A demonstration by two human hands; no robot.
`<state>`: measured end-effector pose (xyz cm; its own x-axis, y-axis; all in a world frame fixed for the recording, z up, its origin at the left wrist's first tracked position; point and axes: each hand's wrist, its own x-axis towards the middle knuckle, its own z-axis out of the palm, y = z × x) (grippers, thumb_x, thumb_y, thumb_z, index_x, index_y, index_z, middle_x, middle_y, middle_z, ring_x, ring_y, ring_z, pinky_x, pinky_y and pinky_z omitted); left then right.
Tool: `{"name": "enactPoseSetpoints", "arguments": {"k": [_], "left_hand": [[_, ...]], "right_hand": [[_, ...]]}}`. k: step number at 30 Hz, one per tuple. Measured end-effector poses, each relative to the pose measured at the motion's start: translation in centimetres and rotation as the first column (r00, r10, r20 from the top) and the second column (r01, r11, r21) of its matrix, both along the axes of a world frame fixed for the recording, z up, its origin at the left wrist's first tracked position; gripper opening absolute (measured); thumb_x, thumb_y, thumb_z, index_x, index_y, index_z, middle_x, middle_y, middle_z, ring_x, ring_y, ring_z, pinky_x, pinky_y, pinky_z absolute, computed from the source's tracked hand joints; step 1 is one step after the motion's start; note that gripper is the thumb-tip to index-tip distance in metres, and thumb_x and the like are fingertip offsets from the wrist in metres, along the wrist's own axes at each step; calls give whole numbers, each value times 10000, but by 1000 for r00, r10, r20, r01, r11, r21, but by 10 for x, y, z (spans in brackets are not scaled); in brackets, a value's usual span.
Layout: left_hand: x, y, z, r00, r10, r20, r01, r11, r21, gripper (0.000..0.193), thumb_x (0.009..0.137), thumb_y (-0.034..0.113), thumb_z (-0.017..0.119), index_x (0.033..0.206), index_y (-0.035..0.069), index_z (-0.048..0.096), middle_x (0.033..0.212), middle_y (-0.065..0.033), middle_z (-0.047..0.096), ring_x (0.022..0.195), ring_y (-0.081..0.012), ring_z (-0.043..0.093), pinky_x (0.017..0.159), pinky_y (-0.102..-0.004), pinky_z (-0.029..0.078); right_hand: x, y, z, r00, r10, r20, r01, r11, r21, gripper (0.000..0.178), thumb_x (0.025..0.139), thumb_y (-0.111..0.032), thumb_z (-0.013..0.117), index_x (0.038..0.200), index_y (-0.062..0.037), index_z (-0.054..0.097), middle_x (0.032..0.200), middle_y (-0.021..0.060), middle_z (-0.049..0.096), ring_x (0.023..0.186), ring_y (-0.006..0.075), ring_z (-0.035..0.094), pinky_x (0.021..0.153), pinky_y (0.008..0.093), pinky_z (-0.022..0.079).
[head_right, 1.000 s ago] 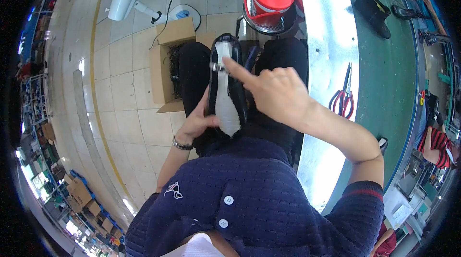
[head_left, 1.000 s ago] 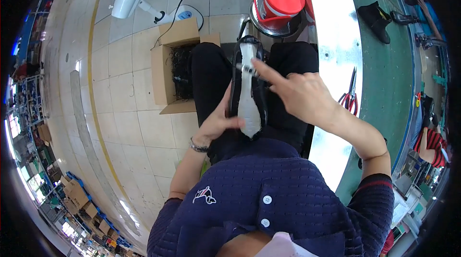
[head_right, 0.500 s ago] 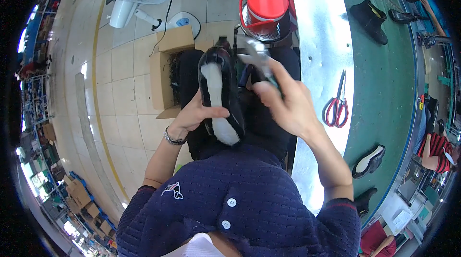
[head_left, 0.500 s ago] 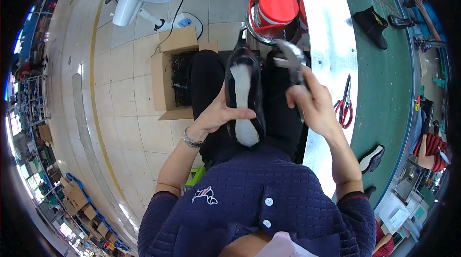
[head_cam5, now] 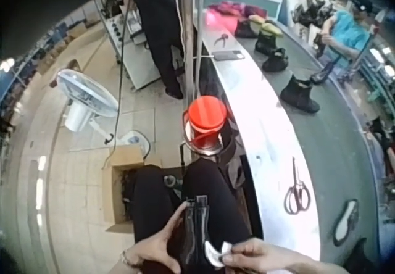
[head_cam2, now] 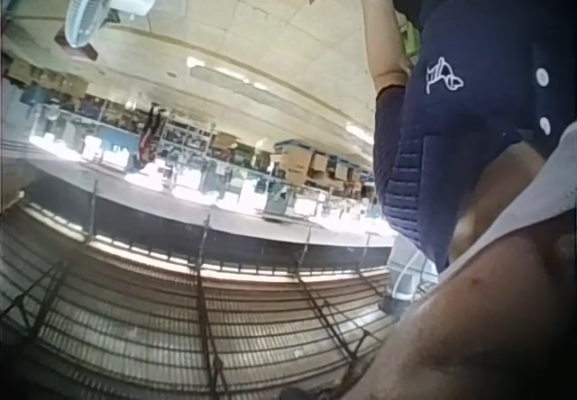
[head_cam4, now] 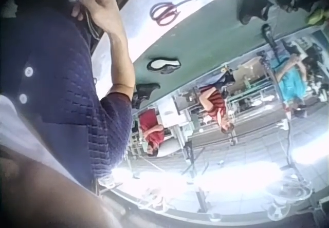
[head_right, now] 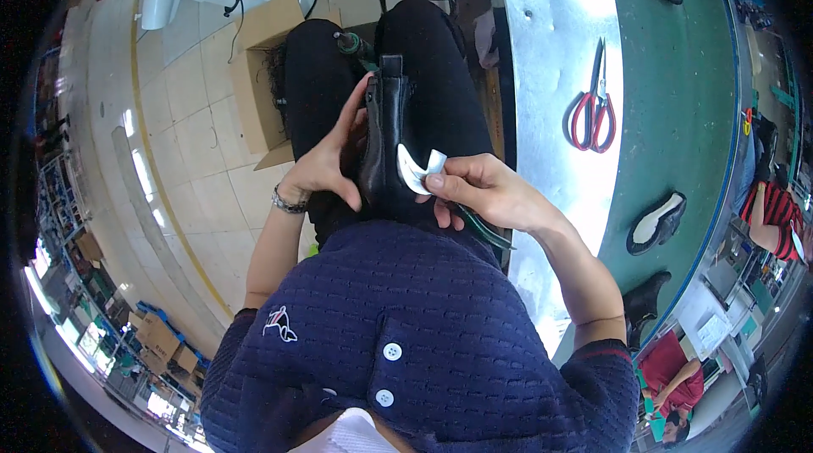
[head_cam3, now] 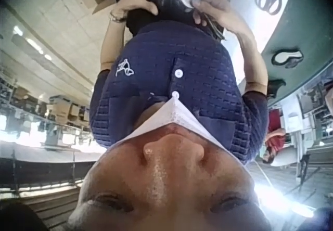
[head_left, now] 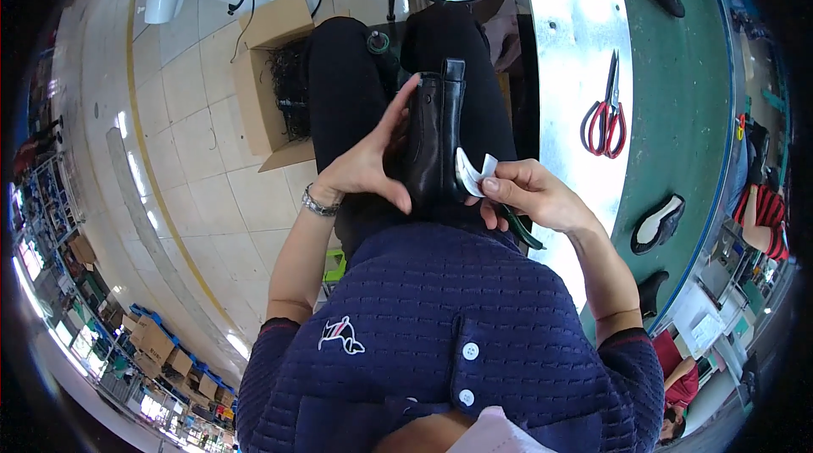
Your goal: Trimming excess material and inspecting the assembly of shoes on a production line.
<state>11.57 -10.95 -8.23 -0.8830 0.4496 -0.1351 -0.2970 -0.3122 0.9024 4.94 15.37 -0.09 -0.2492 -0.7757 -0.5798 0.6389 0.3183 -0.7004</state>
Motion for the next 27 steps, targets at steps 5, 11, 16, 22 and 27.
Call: {"name": "enactPoseSetpoints", "arguments": {"k": [5, 11, 16, 22, 27], "left_hand": [[-28, 17, 18, 960, 267, 85, -253, 957, -142, 1022, 675, 595, 779, 1395, 123, 228, 1160, -91, 459, 1054, -197, 480, 960, -327, 373], [-31, 34, 20, 880, 442, 174, -389, 880, -271, 619, 764, 466, 754, 1144, 32, 526, 1085, -84, 463, 1009, -170, 465, 905, -318, 398], [-18, 45, 14, 855, 518, 10, -474, 789, -391, 555, 771, 410, 753, 1123, 37, 540, 1127, -117, 486, 1078, -230, 484, 955, -347, 389], [-15, 52, 19, 837, 513, -191, -525, 653, -546, 620, 803, 485, 700, 1148, -2, 533, 1194, -186, 465, 1197, -310, 441, 1046, -389, 322], [-26, 56, 14, 851, 523, -46, -451, 683, -575, 919, 786, 701, 562, 1336, -29, 455, 1235, -257, 466, 1200, -362, 427, 1042, -394, 311]], "right_hand": [[2, -15, -1, 1000, 20, 4, -20, 1000, 15, 359, 991, -321, 503, 953, -1, 662, 666, 25, 596, 598, 78, 561, 579, 212, 455], [20, -12, -7, 986, -149, 78, 146, 989, 39, 399, 998, -336, 474, 932, 6, 668, 662, 51, 600, 578, 92, 543, 559, 231, 429], [4, -9, -6, 989, 148, 20, -149, 983, 110, 472, 987, -407, 481, 801, -9, 655, 571, 16, 548, 503, 74, 512, 513, 231, 412], [-19, -30, 25, 826, 467, -315, -314, 847, 430, 531, 969, -356, 512, 616, 19, 642, 462, 68, 553, 403, 171, 564, 404, 301, 424], [-32, -42, 60, 313, 772, -554, -269, 631, 728, 349, 920, -311, 553, 835, -7, 699, 594, 132, 609, 542, 259, 601, 544, 381, 473]]}}
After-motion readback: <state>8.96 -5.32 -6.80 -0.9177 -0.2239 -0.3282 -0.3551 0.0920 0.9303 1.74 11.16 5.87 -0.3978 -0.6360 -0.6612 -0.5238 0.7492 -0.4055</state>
